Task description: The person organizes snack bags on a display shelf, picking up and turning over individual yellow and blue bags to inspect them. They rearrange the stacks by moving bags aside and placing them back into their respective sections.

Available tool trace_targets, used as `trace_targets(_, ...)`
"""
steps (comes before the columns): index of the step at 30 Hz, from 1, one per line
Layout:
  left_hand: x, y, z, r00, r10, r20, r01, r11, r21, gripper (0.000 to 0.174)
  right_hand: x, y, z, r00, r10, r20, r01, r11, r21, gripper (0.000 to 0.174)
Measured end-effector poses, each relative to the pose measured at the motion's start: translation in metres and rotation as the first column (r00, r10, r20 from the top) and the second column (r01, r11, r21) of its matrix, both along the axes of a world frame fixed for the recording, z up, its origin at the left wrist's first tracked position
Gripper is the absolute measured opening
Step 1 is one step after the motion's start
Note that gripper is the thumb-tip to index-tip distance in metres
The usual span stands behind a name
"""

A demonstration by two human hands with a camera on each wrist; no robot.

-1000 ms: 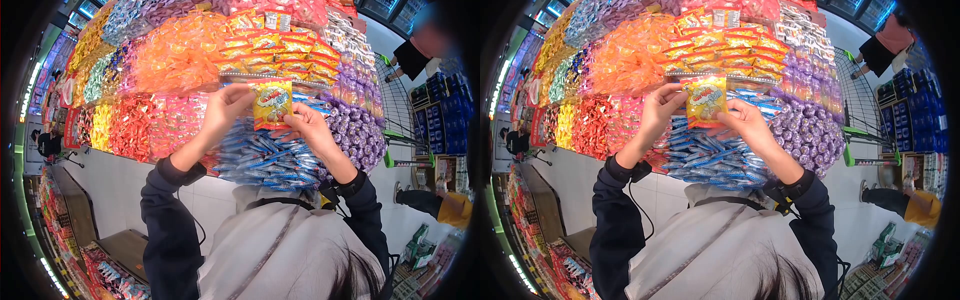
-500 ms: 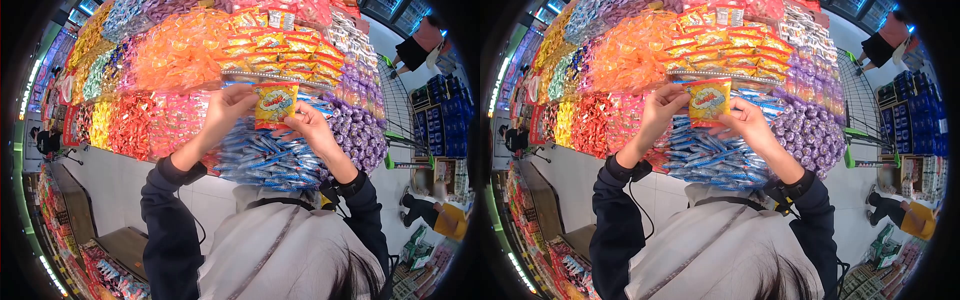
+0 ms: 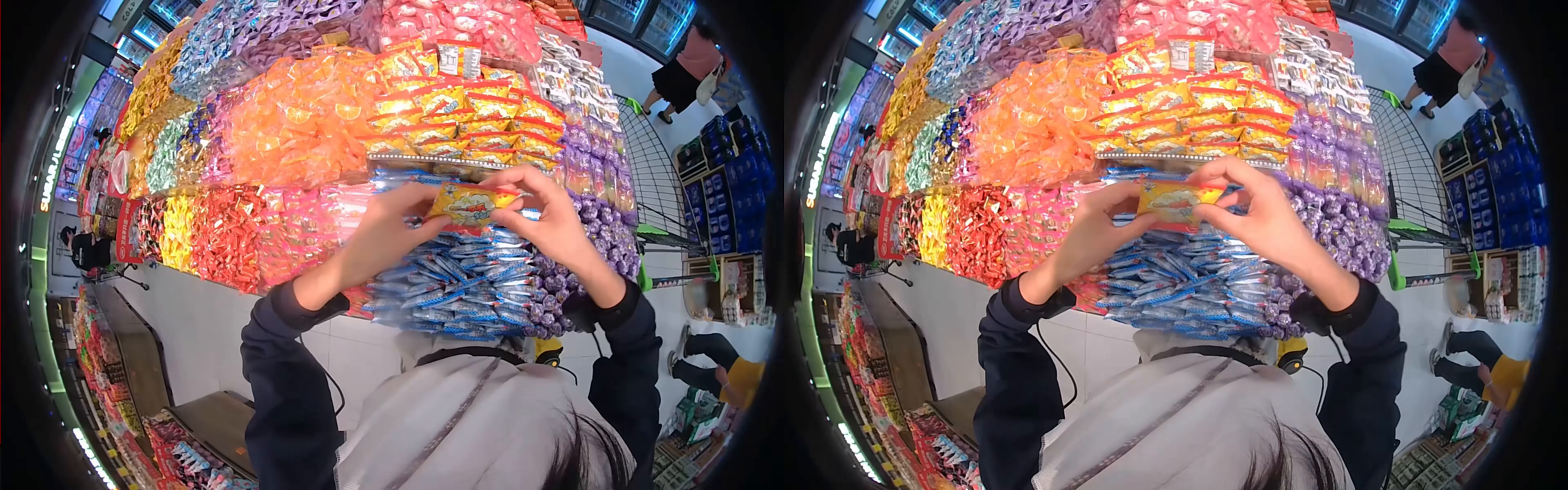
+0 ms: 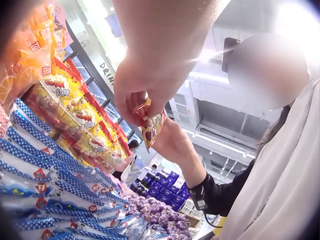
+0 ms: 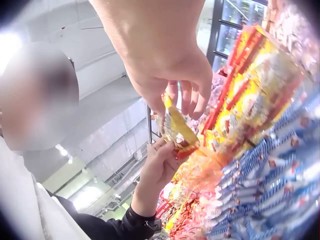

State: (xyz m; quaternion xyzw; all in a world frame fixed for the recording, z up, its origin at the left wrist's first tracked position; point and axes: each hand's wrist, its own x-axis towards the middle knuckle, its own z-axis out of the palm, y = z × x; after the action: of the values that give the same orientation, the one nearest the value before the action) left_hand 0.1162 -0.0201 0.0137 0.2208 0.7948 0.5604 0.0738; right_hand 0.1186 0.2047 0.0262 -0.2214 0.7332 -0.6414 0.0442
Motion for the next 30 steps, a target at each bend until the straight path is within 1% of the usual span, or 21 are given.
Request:
trace_targets(1,-0.005,0.002,0.004,0.998,-0.007,-0.061,0.004,0.999,-0.039,0.025,-0.004,0.001,0.016,1.000,0.018,-0.025,-0.015,0.993,0.116,0.029)
trace_targets(3,-0.016,0.008,0.013,0.983,-0.030,-0.181,0.009,0.993,-0.117,0.027,-0.013,0.001,0.036,0.996,0.061,-0.069,-0.033,0.939,0.342,0.027)
trace_targets(4,-0.021,0.010,0.019,0.975,-0.050,-0.219,0.021,0.991,-0.134,0.027,-0.020,0.001,0.034,0.970,0.046,-0.239,0.049,0.926,0.376,0.027)
trace_targets(7,-0.039,0.018,0.036,0.937,-0.115,-0.331,0.060,0.983,-0.173,0.027,-0.040,0.008,0.048,0.983,0.055,-0.176,0.024,0.907,0.420,0.026)
trace_targets(8,-0.047,0.018,0.038,0.918,-0.138,-0.371,0.074,0.981,-0.180,0.027,-0.048,0.010,0.048,0.973,0.074,-0.217,0.005,0.939,0.345,0.025)
trace_targets(9,-0.055,0.019,0.043,0.897,-0.160,-0.412,0.088,0.978,-0.187,0.027,-0.054,0.015,0.057,0.978,0.079,-0.194,0.008,0.912,0.411,0.024)
trace_targets(10,-0.063,0.020,0.057,0.905,-0.172,-0.388,0.085,0.969,-0.232,0.030,-0.062,0.020,0.063,0.983,0.037,-0.182,0.040,0.915,0.402,0.026)
trace_targets(11,-0.074,0.017,0.063,0.879,-0.164,-0.447,0.055,0.967,-0.248,0.028,-0.071,0.025,0.066,0.985,-0.004,-0.170,0.071,0.917,0.393,0.027)
trace_targets(13,-0.105,0.010,0.074,0.812,-0.153,-0.563,-0.007,0.962,-0.273,0.026,-0.102,0.038,0.064,0.974,-0.105,-0.201,0.145,0.970,0.196,0.033)
trace_targets(14,-0.121,0.008,0.083,0.785,-0.185,-0.591,-0.036,0.939,-0.341,0.024,-0.116,0.048,0.076,0.962,-0.150,-0.226,0.220,0.921,0.322,0.038)
trace_targets(16,-0.154,0.009,0.099,0.729,-0.255,-0.636,-0.101,0.878,-0.468,0.021,-0.158,0.066,0.075,0.928,-0.135,-0.346,0.264,0.896,0.358,0.039)
trace_targets(17,-0.171,0.012,0.102,0.757,-0.279,-0.591,-0.093,0.850,-0.519,0.020,-0.179,0.073,0.073,0.906,-0.126,-0.403,0.288,0.882,0.372,0.040)
trace_targets(19,-0.204,0.019,0.106,0.810,-0.317,-0.494,-0.068,0.785,-0.616,0.018,-0.216,0.081,0.061,0.882,-0.190,-0.431,0.382,0.824,0.418,0.041)
trace_targets(20,-0.224,0.022,0.102,0.807,-0.369,-0.462,-0.033,0.752,-0.658,0.018,-0.231,0.083,0.054,0.868,-0.219,-0.447,0.426,0.791,0.439,0.041)
trace_targets(22,-0.258,0.029,0.085,0.796,-0.462,-0.392,0.032,0.677,-0.735,0.018,-0.254,0.079,0.045,0.870,-0.139,-0.473,0.389,0.783,0.485,0.035)
trace_targets(23,-0.268,0.032,0.076,0.814,-0.482,-0.323,0.068,0.632,-0.772,0.019,-0.264,0.075,0.040,0.870,-0.099,-0.484,0.371,0.777,0.509,0.032)
trace_targets(25,-0.283,0.043,0.060,0.840,-0.513,-0.177,0.149,0.532,-0.833,0.020,-0.274,0.064,0.031,0.899,-0.083,-0.430,0.307,0.821,0.482,0.029)
trace_targets(26,-0.289,0.047,0.049,0.851,-0.506,-0.143,0.187,0.546,-0.816,0.020,-0.270,0.062,0.034,0.937,-0.059,-0.343,0.248,0.804,0.540,0.028)
trace_targets(28,-0.299,0.052,0.024,0.869,-0.490,-0.073,0.258,0.574,-0.777,0.021,-0.269,0.053,0.030,0.970,-0.072,-0.231,0.194,0.802,0.565,0.027)
trace_targets(29,-0.304,0.054,0.014,0.853,-0.517,-0.074,0.273,0.562,-0.781,0.024,-0.272,0.052,0.026,0.981,-0.077,-0.176,0.166,0.801,0.576,0.026)
trace_targets(30,-0.305,0.057,0.008,0.836,-0.544,-0.075,0.287,0.549,-0.785,0.027,-0.274,0.052,0.020,0.975,-0.058,-0.216,0.173,0.809,0.562,0.023)
